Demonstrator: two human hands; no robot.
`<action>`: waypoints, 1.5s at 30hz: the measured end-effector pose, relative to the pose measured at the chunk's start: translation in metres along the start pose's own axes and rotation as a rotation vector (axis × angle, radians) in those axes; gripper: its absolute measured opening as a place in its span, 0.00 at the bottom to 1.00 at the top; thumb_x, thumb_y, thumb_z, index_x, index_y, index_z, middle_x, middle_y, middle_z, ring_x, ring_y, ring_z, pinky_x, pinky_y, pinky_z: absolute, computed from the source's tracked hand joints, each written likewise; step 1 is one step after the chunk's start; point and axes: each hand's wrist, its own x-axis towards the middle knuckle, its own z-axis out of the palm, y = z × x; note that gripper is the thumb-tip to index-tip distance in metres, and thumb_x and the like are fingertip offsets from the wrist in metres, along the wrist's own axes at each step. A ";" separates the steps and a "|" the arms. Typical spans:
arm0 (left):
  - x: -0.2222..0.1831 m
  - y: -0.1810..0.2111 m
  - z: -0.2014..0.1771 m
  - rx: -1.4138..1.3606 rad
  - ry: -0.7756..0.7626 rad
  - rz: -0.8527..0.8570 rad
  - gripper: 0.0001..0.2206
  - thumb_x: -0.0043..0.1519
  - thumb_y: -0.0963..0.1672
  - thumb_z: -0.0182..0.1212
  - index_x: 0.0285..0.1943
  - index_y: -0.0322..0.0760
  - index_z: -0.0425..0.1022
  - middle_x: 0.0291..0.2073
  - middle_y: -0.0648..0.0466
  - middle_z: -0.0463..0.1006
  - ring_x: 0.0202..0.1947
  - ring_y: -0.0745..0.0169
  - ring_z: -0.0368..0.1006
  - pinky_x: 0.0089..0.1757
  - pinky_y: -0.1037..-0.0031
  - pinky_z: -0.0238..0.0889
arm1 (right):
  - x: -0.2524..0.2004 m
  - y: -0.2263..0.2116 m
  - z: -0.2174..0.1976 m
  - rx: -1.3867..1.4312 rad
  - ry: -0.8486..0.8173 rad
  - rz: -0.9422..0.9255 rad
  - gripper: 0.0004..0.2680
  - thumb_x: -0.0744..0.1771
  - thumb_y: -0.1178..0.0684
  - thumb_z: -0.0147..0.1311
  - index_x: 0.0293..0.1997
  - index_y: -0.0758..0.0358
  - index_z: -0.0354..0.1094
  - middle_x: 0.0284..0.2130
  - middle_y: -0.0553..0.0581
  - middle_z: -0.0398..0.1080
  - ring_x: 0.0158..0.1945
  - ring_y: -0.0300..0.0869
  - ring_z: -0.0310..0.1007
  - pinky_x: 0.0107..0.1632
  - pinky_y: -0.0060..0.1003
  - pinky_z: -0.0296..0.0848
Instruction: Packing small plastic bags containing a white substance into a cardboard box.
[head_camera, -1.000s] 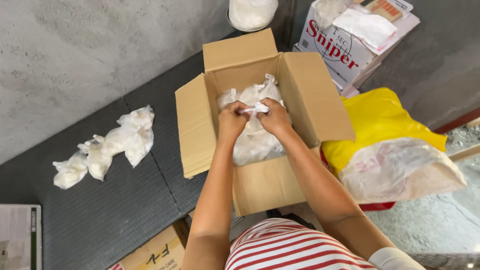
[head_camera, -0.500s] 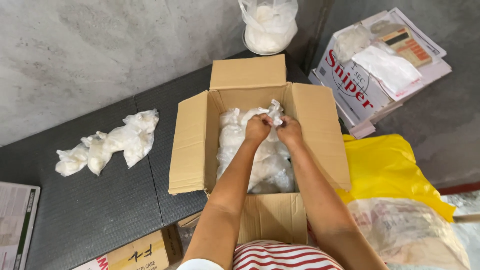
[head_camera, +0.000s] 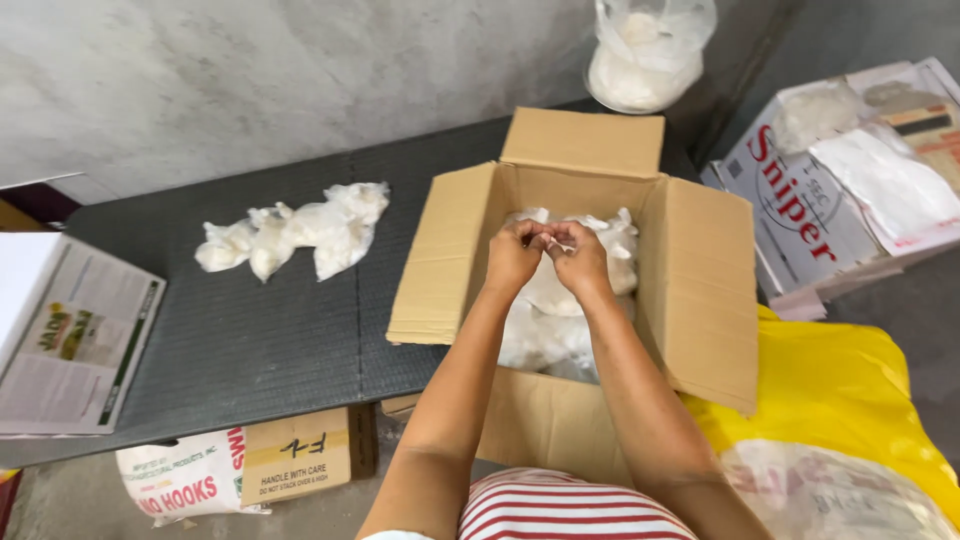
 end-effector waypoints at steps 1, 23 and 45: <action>-0.001 -0.007 -0.009 0.005 0.016 0.008 0.05 0.57 0.40 0.68 0.40 0.33 0.83 0.35 0.46 0.83 0.34 0.59 0.81 0.39 0.70 0.73 | -0.002 -0.008 0.010 0.007 -0.008 -0.016 0.07 0.65 0.61 0.60 0.47 0.63 0.73 0.43 0.56 0.76 0.48 0.41 0.77 0.49 0.37 0.76; -0.096 -0.061 -0.308 0.007 0.317 0.053 0.05 0.59 0.40 0.67 0.41 0.35 0.83 0.35 0.48 0.80 0.36 0.57 0.79 0.41 0.70 0.72 | -0.137 -0.169 0.251 -0.062 -0.185 -0.229 0.08 0.65 0.61 0.61 0.48 0.61 0.75 0.45 0.57 0.75 0.48 0.44 0.77 0.47 0.36 0.75; -0.074 -0.197 -0.415 0.128 0.457 -0.215 0.08 0.58 0.40 0.67 0.46 0.36 0.82 0.40 0.49 0.81 0.39 0.57 0.79 0.43 0.69 0.71 | -0.097 -0.113 0.416 -0.233 -0.353 -0.275 0.10 0.62 0.59 0.65 0.47 0.59 0.77 0.43 0.59 0.75 0.49 0.48 0.77 0.52 0.41 0.74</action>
